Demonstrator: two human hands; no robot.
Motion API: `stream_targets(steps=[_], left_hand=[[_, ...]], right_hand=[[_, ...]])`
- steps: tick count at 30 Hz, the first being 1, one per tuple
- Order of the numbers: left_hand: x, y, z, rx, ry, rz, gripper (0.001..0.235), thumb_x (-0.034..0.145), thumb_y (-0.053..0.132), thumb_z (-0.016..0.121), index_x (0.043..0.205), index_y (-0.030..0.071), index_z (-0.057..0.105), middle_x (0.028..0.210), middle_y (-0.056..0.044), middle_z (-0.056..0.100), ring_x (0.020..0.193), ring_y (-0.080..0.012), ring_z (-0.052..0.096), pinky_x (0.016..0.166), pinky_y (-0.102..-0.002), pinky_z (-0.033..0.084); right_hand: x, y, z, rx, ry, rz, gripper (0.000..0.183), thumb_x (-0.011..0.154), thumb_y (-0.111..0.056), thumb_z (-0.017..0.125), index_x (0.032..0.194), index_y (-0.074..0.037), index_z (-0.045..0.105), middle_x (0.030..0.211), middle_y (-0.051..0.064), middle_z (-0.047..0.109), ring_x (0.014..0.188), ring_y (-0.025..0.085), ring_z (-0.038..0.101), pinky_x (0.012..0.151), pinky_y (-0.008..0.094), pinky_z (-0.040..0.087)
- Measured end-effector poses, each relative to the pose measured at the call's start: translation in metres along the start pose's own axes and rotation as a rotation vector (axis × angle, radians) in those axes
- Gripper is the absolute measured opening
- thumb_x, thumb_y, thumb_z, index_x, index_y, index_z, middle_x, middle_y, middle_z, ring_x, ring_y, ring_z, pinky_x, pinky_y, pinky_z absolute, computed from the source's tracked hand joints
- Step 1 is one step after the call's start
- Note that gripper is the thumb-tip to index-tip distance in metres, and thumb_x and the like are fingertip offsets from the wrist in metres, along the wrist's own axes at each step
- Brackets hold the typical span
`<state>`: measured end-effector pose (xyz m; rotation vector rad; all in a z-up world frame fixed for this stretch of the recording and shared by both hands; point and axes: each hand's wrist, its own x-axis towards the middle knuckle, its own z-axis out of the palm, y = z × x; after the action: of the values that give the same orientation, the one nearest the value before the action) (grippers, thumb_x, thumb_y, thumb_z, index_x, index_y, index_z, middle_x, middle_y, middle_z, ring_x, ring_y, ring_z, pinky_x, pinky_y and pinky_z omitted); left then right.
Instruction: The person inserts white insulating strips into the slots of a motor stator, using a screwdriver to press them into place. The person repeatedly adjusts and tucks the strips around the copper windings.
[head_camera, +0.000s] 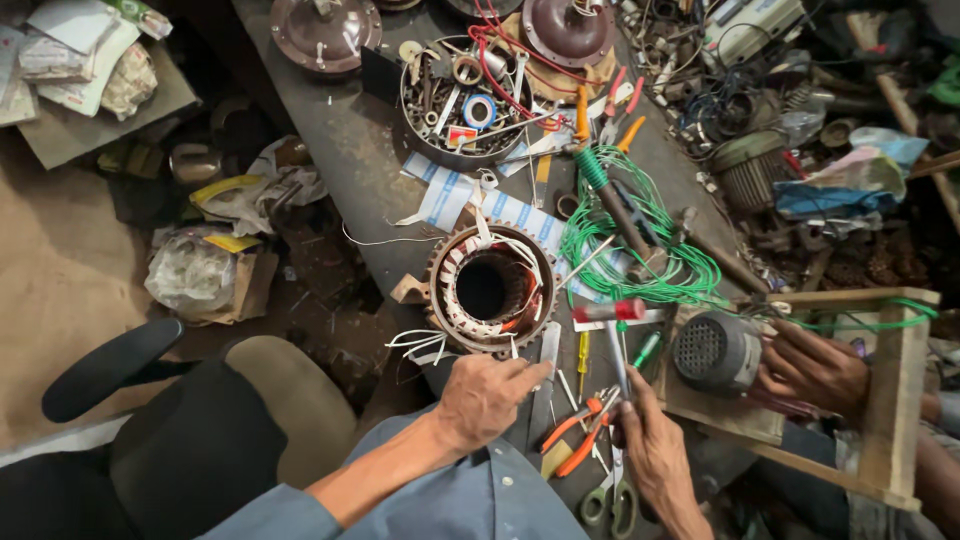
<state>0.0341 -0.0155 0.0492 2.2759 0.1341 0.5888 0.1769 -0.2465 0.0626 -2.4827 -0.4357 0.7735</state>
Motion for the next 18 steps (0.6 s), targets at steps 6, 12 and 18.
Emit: stream_targets(steps=[6,12,18], left_hand=[[0.001,0.001,-0.002,0.005,-0.001,-0.023,0.028,0.087,0.009,0.065,0.112,0.009,0.075,0.07,-0.006,0.064,0.056,-0.0257,0.062,0.052,-0.039,0.049],[-0.004,0.002,0.0,0.038,0.012,0.008,0.035,0.084,0.007,0.063,0.116,0.011,0.076,0.077,-0.006,0.066,0.058,-0.0237,0.063,0.054,-0.037,0.05],[-0.006,0.0,0.007,0.052,0.01,0.018,0.036,0.085,0.008,0.062,0.118,0.014,0.074,0.079,-0.004,0.066,0.059,-0.0234,0.063,0.056,-0.037,0.05]], right_hand=[[0.018,-0.091,-0.018,-0.335,-0.178,-0.404,0.064,0.092,-0.015,0.057,0.152,-0.031,0.044,0.085,0.013,0.067,0.074,0.032,0.068,0.067,0.043,0.053],[0.037,-0.121,-0.018,-0.598,-0.314,-0.424,0.069,0.093,-0.018,0.056,0.157,-0.04,0.039,0.091,0.009,0.063,0.075,0.034,0.067,0.065,0.046,0.054],[0.042,-0.131,-0.026,-0.706,-0.338,-0.404,0.073,0.094,-0.02,0.053,0.16,-0.042,0.034,0.096,0.009,0.066,0.079,0.034,0.07,0.065,0.047,0.056]])
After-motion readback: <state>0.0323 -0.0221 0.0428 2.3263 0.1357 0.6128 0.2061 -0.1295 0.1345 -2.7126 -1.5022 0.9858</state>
